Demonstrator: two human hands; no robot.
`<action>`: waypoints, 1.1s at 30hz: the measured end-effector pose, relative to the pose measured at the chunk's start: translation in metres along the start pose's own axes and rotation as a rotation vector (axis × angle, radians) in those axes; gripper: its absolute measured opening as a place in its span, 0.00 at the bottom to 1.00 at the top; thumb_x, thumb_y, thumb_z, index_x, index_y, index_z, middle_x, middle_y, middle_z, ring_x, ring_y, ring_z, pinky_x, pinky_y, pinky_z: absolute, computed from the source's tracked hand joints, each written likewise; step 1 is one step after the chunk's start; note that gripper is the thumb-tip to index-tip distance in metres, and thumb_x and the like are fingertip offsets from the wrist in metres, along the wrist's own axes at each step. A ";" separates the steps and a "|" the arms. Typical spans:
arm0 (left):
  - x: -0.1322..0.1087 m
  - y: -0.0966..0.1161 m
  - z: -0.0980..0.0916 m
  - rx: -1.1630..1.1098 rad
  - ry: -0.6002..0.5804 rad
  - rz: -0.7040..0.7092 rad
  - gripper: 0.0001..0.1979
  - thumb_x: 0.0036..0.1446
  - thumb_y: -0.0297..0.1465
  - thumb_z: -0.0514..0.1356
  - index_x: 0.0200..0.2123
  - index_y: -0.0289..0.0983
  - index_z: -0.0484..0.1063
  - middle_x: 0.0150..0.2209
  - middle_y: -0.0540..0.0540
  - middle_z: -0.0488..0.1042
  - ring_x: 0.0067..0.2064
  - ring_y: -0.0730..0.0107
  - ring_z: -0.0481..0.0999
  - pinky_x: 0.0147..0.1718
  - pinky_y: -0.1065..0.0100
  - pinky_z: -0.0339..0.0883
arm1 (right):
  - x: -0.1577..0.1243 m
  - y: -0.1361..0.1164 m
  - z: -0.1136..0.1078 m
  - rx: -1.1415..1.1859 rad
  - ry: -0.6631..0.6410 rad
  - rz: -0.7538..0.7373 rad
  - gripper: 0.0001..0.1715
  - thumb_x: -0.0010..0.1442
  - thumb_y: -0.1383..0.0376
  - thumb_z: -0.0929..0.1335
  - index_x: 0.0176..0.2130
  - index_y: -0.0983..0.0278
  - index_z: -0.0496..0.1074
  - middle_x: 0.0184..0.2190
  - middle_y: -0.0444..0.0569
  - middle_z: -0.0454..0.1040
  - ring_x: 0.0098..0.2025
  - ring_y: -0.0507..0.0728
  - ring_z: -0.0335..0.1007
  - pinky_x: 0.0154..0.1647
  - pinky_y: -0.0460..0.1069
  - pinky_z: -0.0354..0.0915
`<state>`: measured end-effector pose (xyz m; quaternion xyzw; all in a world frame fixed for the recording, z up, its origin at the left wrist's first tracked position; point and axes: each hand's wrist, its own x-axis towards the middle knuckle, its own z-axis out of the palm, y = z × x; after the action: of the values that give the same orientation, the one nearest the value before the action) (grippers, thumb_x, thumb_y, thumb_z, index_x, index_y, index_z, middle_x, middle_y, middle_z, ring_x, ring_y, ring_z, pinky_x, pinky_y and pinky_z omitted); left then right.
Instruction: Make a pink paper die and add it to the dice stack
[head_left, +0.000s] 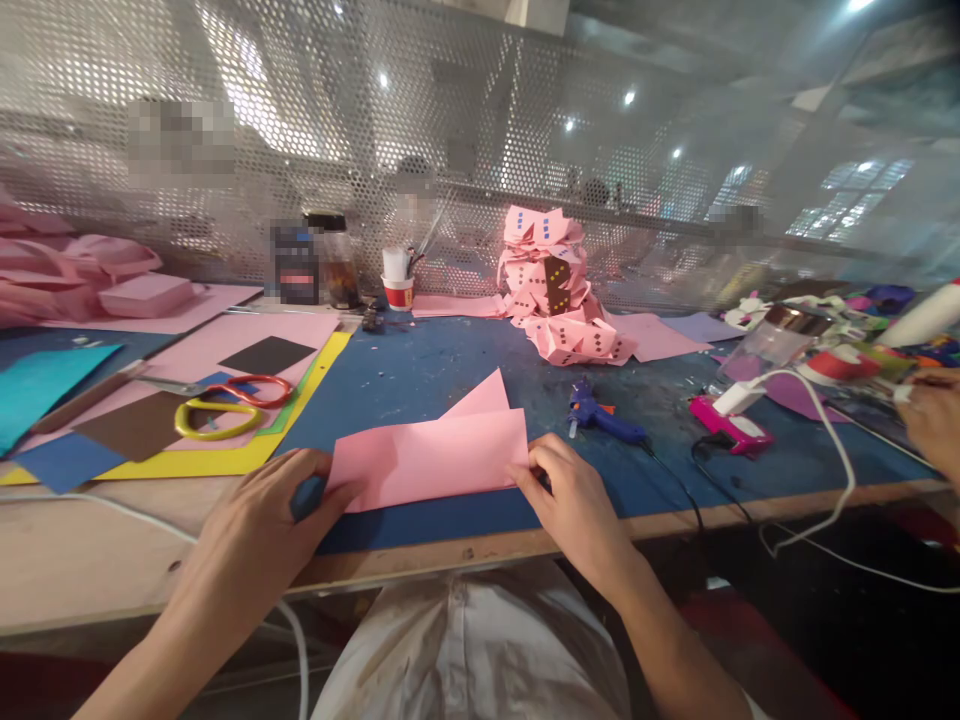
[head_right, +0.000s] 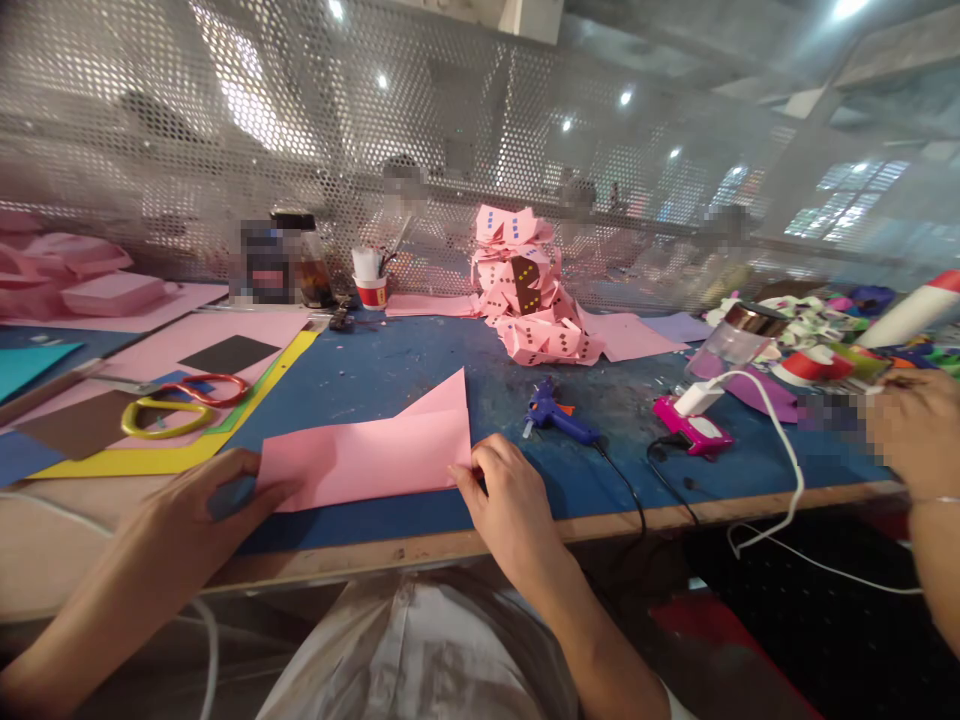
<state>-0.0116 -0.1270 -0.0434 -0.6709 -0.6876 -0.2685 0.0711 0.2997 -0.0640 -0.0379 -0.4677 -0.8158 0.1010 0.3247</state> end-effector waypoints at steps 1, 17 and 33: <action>0.001 0.001 0.000 -0.005 -0.003 0.007 0.12 0.63 0.44 0.57 0.32 0.43 0.65 0.28 0.53 0.70 0.32 0.64 0.72 0.35 0.68 0.61 | 0.000 0.000 0.000 0.000 0.001 0.001 0.13 0.66 0.66 0.68 0.29 0.61 0.66 0.34 0.46 0.71 0.37 0.55 0.69 0.38 0.47 0.62; 0.004 0.006 -0.001 -0.007 -0.053 0.010 0.11 0.63 0.42 0.54 0.36 0.42 0.67 0.36 0.47 0.75 0.39 0.58 0.76 0.41 0.63 0.65 | 0.004 0.001 0.002 -0.025 0.000 0.026 0.13 0.64 0.66 0.70 0.28 0.62 0.66 0.34 0.46 0.70 0.34 0.53 0.70 0.35 0.47 0.64; 0.005 0.003 0.003 0.033 -0.047 0.051 0.10 0.64 0.41 0.55 0.36 0.41 0.67 0.35 0.47 0.74 0.39 0.58 0.75 0.39 0.63 0.64 | 0.005 0.000 0.004 -0.029 0.007 0.041 0.14 0.62 0.66 0.71 0.28 0.62 0.65 0.33 0.45 0.69 0.33 0.53 0.70 0.33 0.47 0.65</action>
<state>-0.0087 -0.1212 -0.0433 -0.6930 -0.6762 -0.2393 0.0729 0.2956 -0.0594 -0.0384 -0.4893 -0.8064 0.0941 0.3185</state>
